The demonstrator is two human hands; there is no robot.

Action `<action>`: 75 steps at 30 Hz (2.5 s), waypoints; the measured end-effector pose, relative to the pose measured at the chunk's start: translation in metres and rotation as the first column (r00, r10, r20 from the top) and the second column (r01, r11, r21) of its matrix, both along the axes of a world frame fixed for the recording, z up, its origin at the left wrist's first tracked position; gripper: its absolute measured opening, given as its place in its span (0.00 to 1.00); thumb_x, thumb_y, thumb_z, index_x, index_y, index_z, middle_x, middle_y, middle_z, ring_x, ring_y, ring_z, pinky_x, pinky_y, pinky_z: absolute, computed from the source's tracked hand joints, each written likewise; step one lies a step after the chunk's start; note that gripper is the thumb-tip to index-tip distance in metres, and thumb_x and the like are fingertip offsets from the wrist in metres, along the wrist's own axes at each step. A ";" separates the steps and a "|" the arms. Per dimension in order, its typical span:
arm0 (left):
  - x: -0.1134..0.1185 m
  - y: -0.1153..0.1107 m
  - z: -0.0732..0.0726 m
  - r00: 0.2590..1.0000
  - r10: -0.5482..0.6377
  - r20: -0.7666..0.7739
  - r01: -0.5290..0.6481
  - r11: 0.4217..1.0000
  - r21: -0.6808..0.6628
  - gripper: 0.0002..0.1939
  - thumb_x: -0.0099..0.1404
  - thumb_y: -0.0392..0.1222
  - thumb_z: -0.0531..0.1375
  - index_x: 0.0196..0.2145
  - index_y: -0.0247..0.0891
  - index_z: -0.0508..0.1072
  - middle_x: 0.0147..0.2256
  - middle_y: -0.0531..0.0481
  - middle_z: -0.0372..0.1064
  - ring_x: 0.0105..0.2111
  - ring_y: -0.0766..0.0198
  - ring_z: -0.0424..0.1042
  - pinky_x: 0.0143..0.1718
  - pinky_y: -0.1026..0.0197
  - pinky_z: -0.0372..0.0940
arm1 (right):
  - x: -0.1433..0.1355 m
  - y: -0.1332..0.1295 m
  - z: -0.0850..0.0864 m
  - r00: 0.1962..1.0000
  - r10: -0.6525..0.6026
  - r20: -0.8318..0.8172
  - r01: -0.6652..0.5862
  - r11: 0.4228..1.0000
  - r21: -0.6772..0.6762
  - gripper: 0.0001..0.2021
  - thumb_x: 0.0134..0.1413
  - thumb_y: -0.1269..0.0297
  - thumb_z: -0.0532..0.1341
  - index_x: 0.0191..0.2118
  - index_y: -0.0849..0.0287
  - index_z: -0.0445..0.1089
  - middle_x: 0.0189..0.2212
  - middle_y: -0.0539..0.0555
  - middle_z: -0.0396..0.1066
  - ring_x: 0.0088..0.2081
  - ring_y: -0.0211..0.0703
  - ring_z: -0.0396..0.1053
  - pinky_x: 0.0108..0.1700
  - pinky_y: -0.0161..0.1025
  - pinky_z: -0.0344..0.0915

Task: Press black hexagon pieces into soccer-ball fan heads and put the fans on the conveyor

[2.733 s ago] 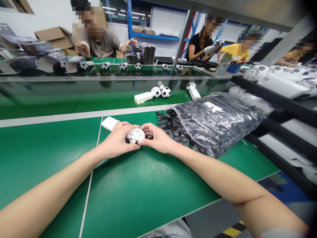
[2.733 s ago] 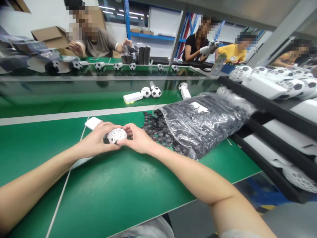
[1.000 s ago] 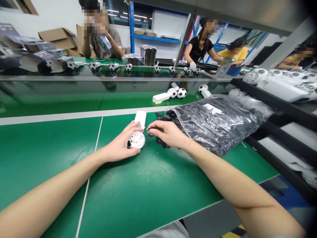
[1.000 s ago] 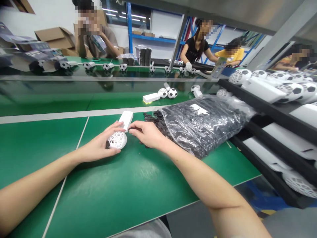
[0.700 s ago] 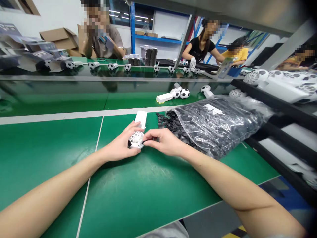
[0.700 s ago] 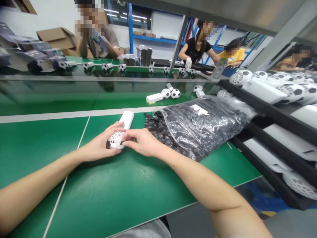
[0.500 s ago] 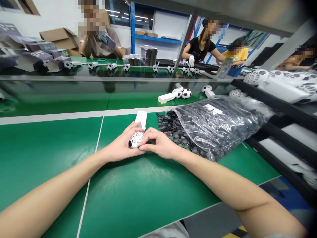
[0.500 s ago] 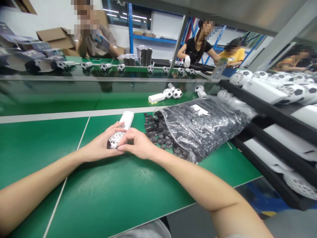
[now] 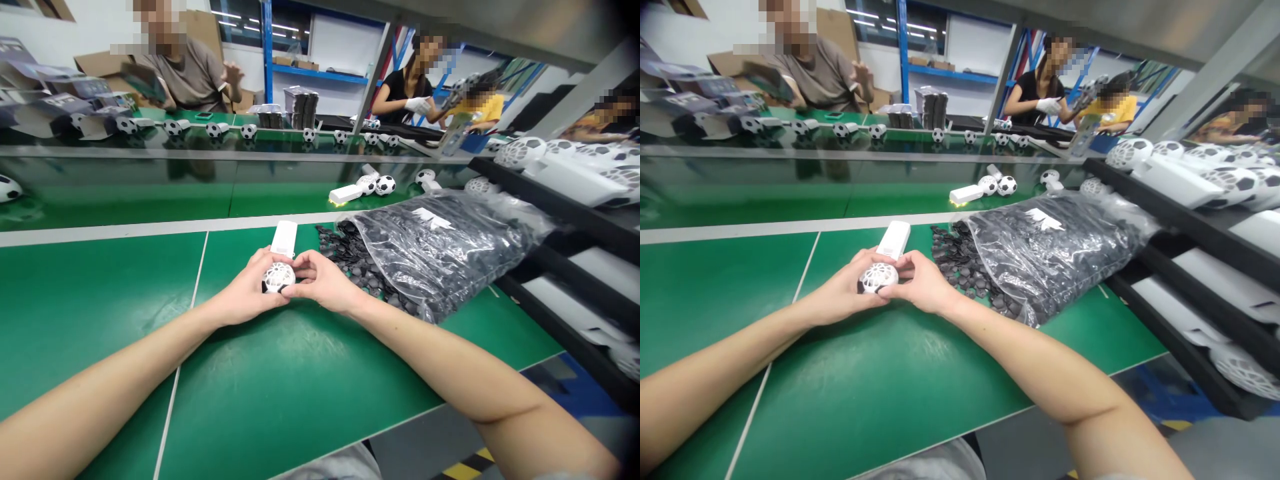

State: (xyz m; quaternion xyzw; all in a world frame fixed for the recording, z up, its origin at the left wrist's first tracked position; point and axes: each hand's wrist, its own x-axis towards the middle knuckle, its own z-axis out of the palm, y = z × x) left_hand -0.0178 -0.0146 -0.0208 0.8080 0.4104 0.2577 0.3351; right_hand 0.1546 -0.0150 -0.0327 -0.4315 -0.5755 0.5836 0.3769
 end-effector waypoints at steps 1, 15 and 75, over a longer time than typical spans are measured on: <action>0.001 -0.001 0.001 1.000 0.015 0.000 -0.015 1.000 -0.011 0.23 0.51 0.39 0.60 0.46 0.43 0.61 0.49 0.47 0.55 0.54 0.53 0.53 0.55 0.47 0.50 | -0.001 -0.001 0.000 1.000 -0.011 -0.001 0.011 1.000 -0.017 0.22 0.30 0.72 0.69 0.33 0.58 0.56 0.34 0.51 0.68 0.39 0.41 0.69 0.43 0.42 0.65; -0.017 0.024 0.002 0.976 0.204 -0.074 -0.209 0.976 -0.064 0.27 0.49 0.45 0.63 0.47 0.44 0.63 0.43 0.47 0.50 0.50 0.51 0.56 0.53 0.45 0.51 | 0.039 0.034 0.014 0.809 -0.167 0.564 -0.070 0.925 0.374 0.04 0.45 0.64 0.61 0.27 0.59 0.69 0.23 0.48 0.67 0.23 0.33 0.62 0.28 0.34 0.59; -0.004 0.005 -0.003 0.983 0.169 -0.065 -0.165 0.985 0.055 0.22 0.51 0.41 0.59 0.45 0.42 0.62 0.42 0.51 0.60 0.37 0.61 0.63 0.37 0.59 0.60 | 0.041 0.039 0.000 0.548 -0.656 0.519 -0.015 0.613 0.790 0.10 0.54 0.63 0.54 0.40 0.62 0.65 0.40 0.58 0.66 0.43 0.48 0.61 0.46 0.44 0.57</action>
